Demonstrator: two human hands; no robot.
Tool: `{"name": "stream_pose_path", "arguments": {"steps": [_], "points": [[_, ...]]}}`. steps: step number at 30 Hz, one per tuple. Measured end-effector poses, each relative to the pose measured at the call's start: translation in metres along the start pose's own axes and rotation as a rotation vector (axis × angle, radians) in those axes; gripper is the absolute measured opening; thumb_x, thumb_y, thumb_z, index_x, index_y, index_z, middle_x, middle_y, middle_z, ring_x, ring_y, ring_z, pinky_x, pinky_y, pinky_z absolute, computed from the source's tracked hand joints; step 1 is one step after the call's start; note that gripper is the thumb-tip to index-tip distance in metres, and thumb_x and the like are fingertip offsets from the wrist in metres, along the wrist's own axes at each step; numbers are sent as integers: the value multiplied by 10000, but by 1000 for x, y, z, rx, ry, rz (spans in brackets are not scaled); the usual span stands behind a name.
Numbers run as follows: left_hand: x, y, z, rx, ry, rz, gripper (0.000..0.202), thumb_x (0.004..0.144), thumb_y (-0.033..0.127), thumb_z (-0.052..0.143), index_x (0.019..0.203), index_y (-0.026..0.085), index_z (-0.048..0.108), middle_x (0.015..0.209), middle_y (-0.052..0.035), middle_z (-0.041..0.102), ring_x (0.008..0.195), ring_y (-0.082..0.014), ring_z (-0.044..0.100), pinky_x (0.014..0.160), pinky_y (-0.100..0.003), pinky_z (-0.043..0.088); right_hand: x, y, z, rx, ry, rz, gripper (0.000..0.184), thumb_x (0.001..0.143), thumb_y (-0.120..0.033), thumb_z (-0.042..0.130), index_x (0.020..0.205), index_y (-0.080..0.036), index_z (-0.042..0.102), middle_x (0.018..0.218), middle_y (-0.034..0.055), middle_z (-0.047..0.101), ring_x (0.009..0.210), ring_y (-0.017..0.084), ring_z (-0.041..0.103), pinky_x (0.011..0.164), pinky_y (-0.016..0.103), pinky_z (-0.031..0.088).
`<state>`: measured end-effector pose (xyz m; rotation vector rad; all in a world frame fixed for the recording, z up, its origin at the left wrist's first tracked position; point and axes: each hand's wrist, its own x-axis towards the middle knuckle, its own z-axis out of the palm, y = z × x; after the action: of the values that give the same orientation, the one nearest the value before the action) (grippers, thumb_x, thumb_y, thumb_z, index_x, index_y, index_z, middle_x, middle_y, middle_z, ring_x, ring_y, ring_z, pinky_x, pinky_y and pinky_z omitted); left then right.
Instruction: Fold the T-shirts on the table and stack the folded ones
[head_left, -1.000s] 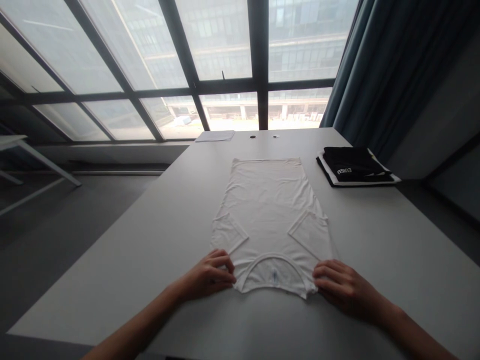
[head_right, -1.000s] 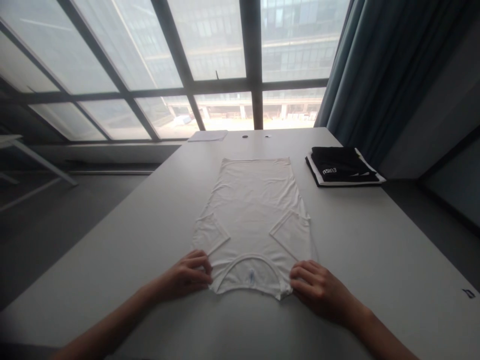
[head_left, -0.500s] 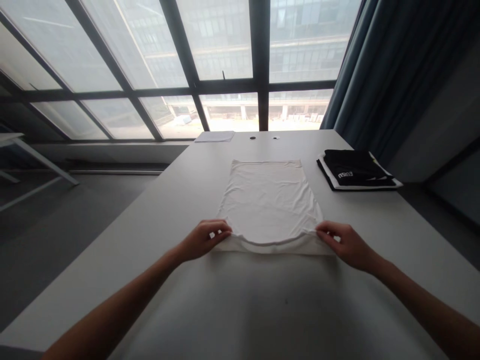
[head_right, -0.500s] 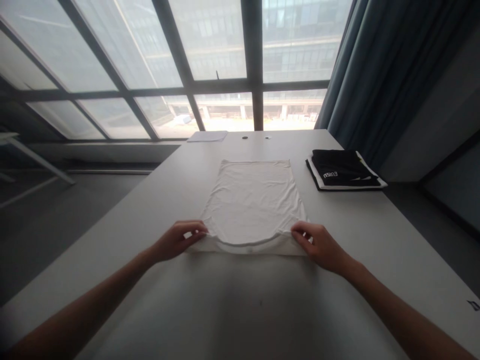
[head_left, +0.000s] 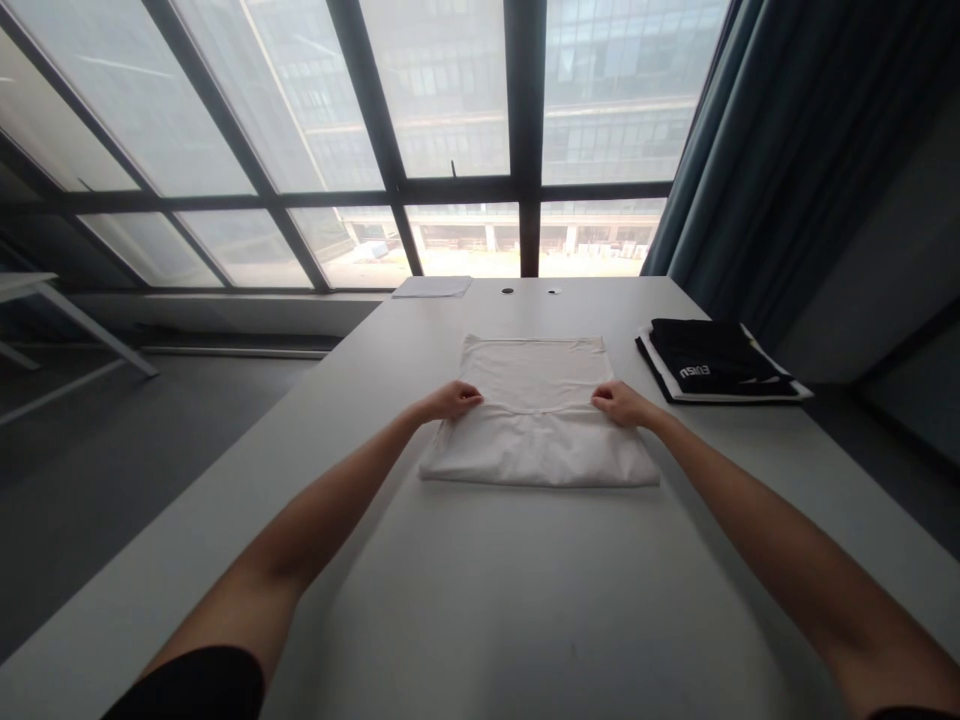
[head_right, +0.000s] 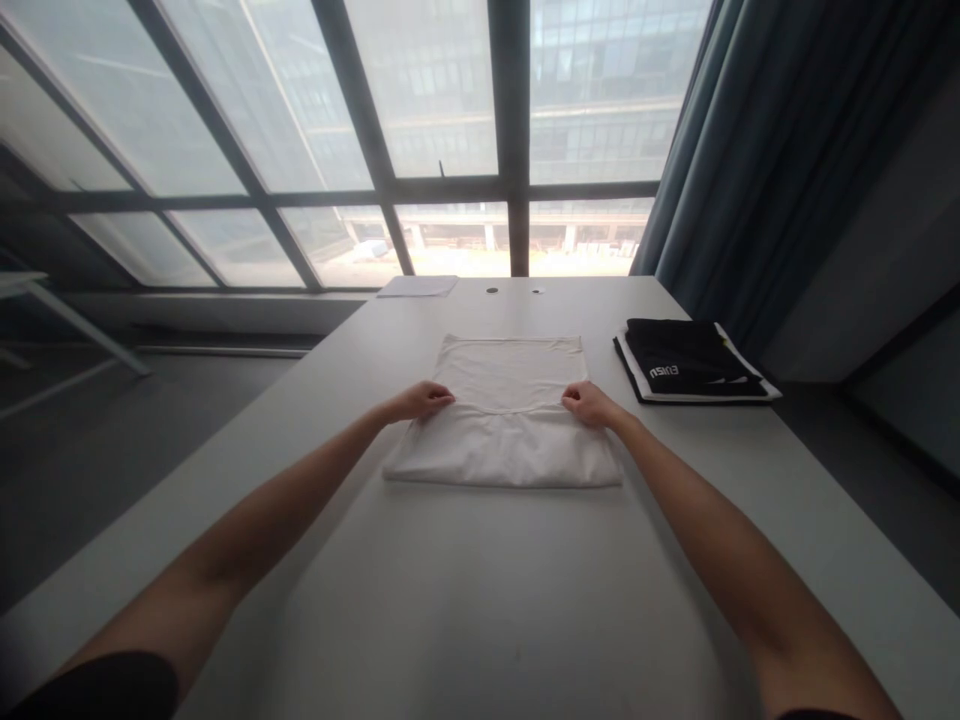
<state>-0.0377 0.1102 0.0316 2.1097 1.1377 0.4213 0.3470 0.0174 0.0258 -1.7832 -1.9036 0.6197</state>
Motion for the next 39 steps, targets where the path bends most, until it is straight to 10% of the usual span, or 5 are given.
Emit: {"name": "stream_pose_path", "arguments": {"steps": [10,27,34,39], "points": [[-41,-24,4,184,211,-119,370,760,541,641,849,190,715,798,-65,720,709,-198,624,681,-277,469,-32,29,2,-221,145,195,267,856,-418,619,778,-181,716,797,78,730,731,186,640,637,258,386],[-31,-17,-9,214,315,-107,324,796,492,627,770,171,664,748,-45,684,702,-178,610,684,-273,468,-21,37,-4,-13,319,103,238,854,-362,589,783,-148,665,728,54,680,680,171,582,650,268,403],[-32,-8,21,289,483,-60,374,888,309,565,1199,120,652,1208,-149,642,1043,-239,649,1000,-372,478,-29,12,17,-346,407,138,326,937,-293,498,1136,-125,693,1133,172,687,1045,271,603,912,342,437],[-36,20,67,481,274,222,475,1016,394,417,1426,186,537,1497,-111,503,1404,-267,433,1189,-443,305,-39,-31,52,-438,298,18,459,989,-310,393,1364,-118,574,1436,164,549,1313,279,468,1086,382,347]]}}
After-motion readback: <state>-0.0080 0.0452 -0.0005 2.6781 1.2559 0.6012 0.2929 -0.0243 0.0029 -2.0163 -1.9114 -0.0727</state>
